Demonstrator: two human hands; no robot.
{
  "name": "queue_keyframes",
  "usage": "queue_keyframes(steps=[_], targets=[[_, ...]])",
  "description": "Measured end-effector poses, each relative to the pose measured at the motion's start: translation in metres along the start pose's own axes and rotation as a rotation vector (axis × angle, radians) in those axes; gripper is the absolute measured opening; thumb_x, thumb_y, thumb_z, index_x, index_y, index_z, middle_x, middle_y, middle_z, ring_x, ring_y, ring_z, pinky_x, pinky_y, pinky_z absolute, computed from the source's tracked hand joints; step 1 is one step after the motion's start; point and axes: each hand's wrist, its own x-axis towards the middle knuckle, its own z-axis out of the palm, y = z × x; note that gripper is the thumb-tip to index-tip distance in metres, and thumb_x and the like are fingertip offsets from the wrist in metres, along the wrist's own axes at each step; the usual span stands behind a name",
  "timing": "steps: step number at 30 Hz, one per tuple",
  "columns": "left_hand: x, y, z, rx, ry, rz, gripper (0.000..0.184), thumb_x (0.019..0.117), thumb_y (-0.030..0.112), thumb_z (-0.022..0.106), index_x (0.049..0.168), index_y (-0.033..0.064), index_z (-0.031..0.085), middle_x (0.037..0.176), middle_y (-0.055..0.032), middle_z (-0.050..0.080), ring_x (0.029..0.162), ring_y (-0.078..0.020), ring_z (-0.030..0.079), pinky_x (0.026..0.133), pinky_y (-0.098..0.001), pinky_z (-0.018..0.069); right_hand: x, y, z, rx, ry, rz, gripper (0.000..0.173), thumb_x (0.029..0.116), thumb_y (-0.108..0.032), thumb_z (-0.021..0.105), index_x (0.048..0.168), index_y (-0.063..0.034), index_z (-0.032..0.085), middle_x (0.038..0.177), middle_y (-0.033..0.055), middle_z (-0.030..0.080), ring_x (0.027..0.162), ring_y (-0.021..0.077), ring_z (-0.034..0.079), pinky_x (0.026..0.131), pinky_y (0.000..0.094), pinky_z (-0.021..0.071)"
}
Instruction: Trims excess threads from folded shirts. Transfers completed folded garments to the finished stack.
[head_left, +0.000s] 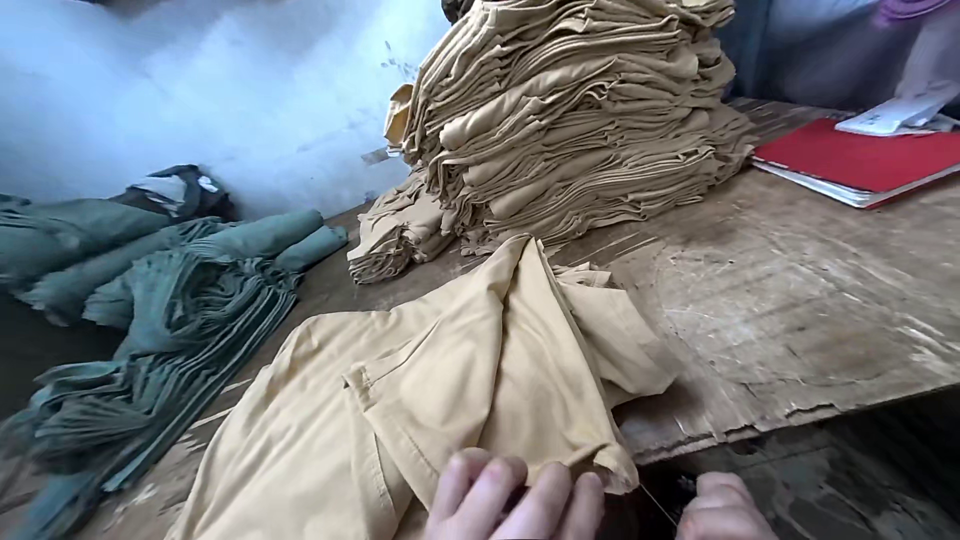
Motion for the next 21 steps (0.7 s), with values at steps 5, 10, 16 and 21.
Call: queue_keyframes(steps=[5,10,16,21], targets=[[0.002,-0.011,-0.017,-0.035,-0.268,-0.293,0.044,0.087,0.043,0.079,0.123,0.0185,0.07,0.097,-0.0065,0.065,0.09,-0.0216,0.061,0.081,-0.0431,0.0477,0.024,-0.002,0.006,-0.27,-0.083,0.251,0.047,0.0859,-0.058,0.076,0.12,-0.0256,0.071,0.129,0.0064,0.059,0.126,0.0214,0.053,0.107,0.0466,0.0433],[-0.009,-0.031,-0.045,-0.068,-0.211,-0.256,0.009,0.0941,0.014,0.066,0.095,0.0171,0.075,0.077,-0.0037,0.058,0.076,-0.0173,0.055,0.073,-0.0346,0.0437,0.024,0.002,0.01,-0.29,-0.004,0.057,0.008,0.0952,-0.042,0.073,0.097,-0.0345,0.075,0.104,-0.0151,0.066,0.116,0.0059,0.054,0.11,0.0378,0.0332],[0.002,-0.038,-0.074,-0.187,-0.725,-0.237,0.037,0.0948,0.034,0.072,0.129,0.0197,0.071,0.105,-0.0115,0.068,0.098,-0.0301,0.065,0.086,-0.0506,0.0508,0.016,0.003,0.011,-0.223,0.071,0.142,0.006,0.0929,-0.034,0.077,0.097,-0.0304,0.078,0.104,-0.0109,0.066,0.112,0.0074,0.057,0.101,0.0317,0.0431],[0.012,0.01,-0.03,-0.013,-0.326,-0.247,0.026,0.0982,0.036,0.069,0.116,0.0187,0.077,0.095,-0.0052,0.072,0.085,-0.023,0.064,0.075,-0.04,0.0499,0.02,-0.003,0.02,-0.196,0.109,0.122,0.007,0.0951,-0.034,0.074,0.098,-0.0273,0.076,0.107,-0.0101,0.063,0.112,0.0053,0.057,0.1,0.0254,0.0454]])
